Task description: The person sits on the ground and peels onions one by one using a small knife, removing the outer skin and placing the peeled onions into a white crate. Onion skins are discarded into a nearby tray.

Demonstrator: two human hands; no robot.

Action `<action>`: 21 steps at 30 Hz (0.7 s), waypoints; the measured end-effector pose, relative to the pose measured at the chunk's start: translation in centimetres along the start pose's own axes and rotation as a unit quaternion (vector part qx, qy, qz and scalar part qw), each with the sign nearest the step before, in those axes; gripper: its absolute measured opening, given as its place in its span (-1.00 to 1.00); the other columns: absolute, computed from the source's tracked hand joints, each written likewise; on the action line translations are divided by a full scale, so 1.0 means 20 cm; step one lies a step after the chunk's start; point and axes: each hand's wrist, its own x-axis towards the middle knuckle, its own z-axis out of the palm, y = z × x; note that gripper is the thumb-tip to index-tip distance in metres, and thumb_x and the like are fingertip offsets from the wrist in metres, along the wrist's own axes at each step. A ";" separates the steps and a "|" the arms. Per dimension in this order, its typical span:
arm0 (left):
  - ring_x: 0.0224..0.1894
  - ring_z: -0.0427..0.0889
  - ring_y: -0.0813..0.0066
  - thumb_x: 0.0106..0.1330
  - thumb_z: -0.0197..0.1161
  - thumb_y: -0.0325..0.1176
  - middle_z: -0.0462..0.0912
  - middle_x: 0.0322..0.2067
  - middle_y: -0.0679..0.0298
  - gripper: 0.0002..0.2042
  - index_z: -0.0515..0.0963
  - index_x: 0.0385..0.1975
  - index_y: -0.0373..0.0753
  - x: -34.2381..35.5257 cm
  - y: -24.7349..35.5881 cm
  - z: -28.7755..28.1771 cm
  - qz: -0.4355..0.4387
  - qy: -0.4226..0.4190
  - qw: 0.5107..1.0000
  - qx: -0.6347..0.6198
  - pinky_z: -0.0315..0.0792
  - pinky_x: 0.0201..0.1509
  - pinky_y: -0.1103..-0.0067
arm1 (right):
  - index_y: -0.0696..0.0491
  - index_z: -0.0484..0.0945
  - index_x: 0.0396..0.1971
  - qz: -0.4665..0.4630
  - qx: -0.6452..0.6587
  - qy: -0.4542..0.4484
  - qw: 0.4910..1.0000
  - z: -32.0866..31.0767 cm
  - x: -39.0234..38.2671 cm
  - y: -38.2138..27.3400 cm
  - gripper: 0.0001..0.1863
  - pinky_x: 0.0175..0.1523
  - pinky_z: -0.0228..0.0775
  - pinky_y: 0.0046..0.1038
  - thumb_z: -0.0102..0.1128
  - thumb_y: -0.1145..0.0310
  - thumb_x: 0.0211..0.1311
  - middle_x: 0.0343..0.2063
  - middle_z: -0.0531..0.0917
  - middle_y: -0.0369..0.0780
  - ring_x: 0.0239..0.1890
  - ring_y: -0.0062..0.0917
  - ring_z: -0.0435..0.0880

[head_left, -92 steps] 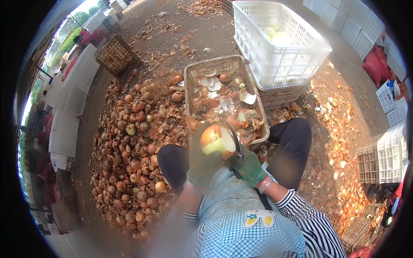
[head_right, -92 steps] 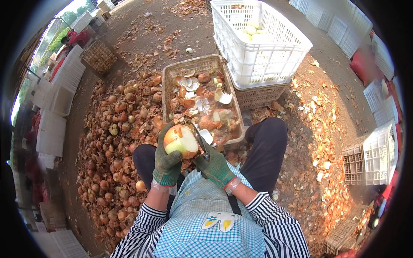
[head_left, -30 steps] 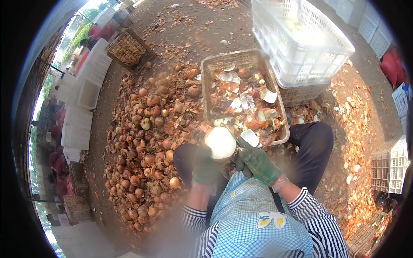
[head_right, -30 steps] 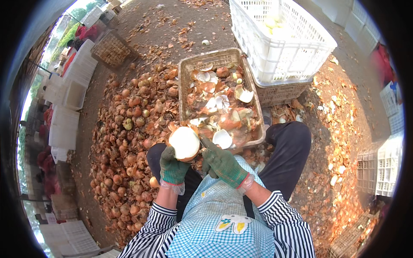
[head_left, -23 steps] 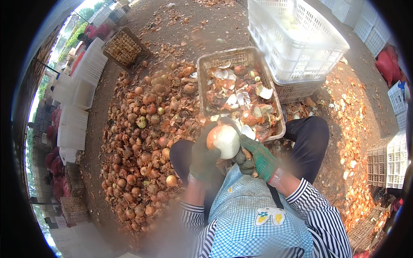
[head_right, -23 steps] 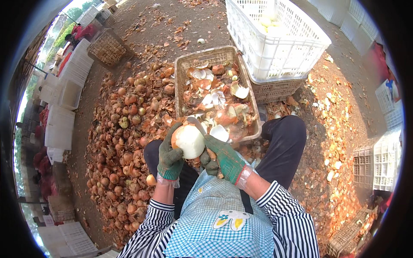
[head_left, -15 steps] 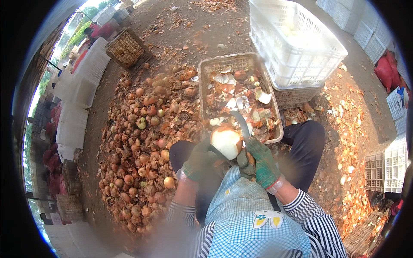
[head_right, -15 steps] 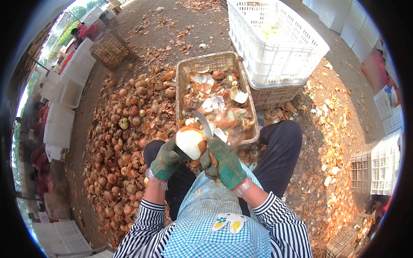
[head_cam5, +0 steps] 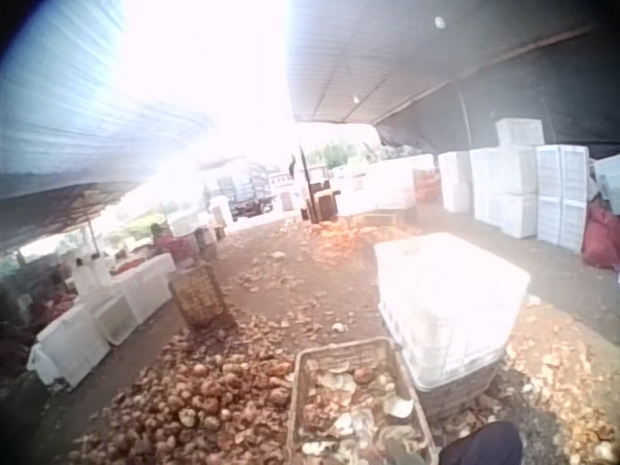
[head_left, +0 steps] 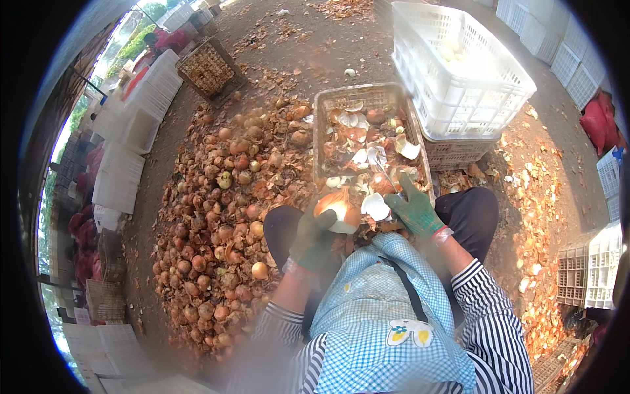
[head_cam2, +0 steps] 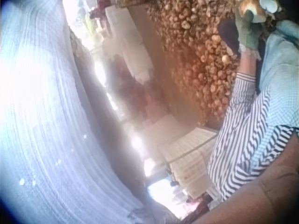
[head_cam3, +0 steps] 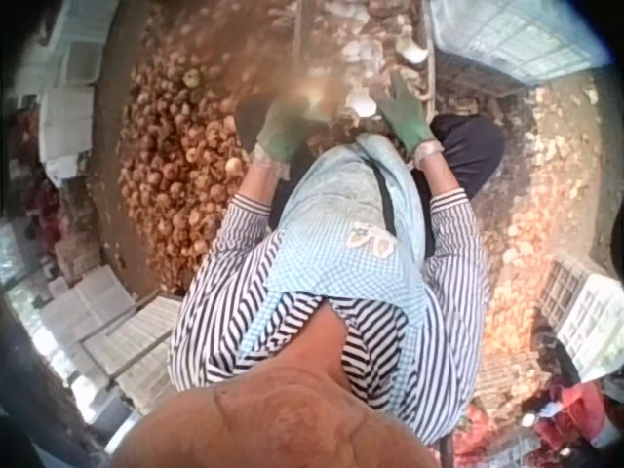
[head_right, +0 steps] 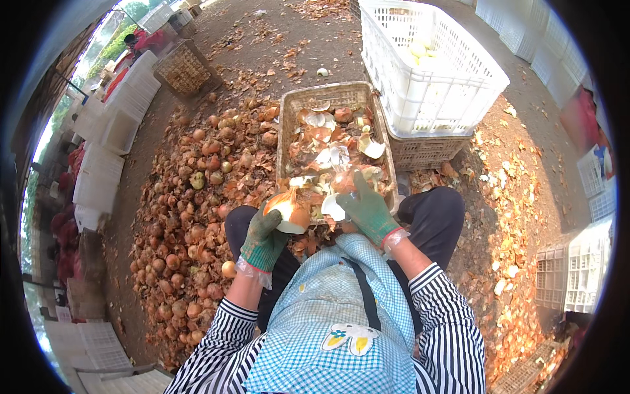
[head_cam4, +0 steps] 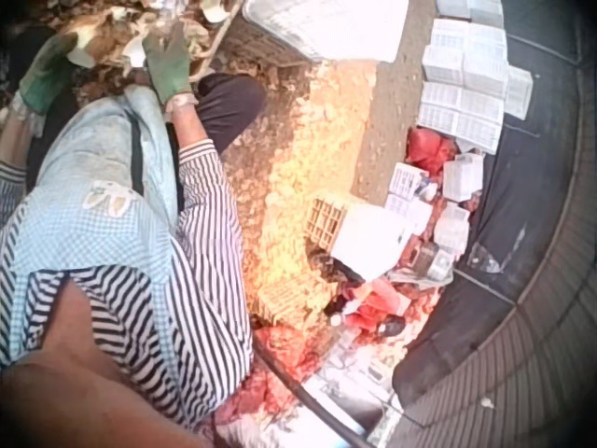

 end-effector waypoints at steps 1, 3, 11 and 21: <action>0.11 0.58 0.18 0.07 0.50 -0.30 0.54 0.07 0.05 -0.24 0.27 0.24 -0.43 0.01 -0.01 -0.01 0.008 0.010 1.000 0.014 0.54 0.20 0.32 | 0.17 0.02 0.45 -0.048 -0.032 0.010 0.998 0.01 -0.04 -0.02 -0.10 -0.39 0.45 -0.48 0.22 0.10 0.22 -0.54 0.60 -0.19 -0.60 -0.54 0.56; 0.10 0.59 0.19 0.07 0.50 -0.32 0.55 0.05 0.07 -0.26 0.27 0.24 -0.42 0.02 -0.02 -0.05 0.023 0.031 0.998 0.043 0.56 0.17 0.35 | 0.16 0.02 0.44 -0.099 -0.112 -0.035 0.988 0.01 -0.21 -0.11 -0.13 -0.31 0.48 -0.41 0.20 0.16 0.22 -0.58 0.58 -0.15 -0.58 -0.43 0.60; 0.01 0.62 0.28 0.03 0.53 -0.32 0.56 0.01 0.12 -0.27 0.31 0.20 -0.39 0.03 -0.08 0.06 0.065 0.091 0.972 0.205 0.56 0.10 0.40 | 0.11 -0.02 0.46 -0.172 -0.199 -0.076 0.962 0.15 -0.28 -0.13 -0.10 -0.29 0.53 -0.24 0.21 0.29 0.15 -0.50 0.67 -0.05 -0.44 -0.16 0.71; 0.07 0.57 0.24 -0.11 0.61 -0.13 0.53 0.01 0.13 -0.15 0.32 0.19 -0.35 -0.01 0.13 0.26 0.160 0.038 0.973 0.163 0.51 0.20 0.35 | 0.13 -0.11 0.46 0.023 -0.204 -0.008 0.979 -0.05 0.06 0.24 -0.07 -0.10 0.53 -0.23 0.18 0.10 0.24 -0.27 0.67 0.07 -0.21 -0.03 0.68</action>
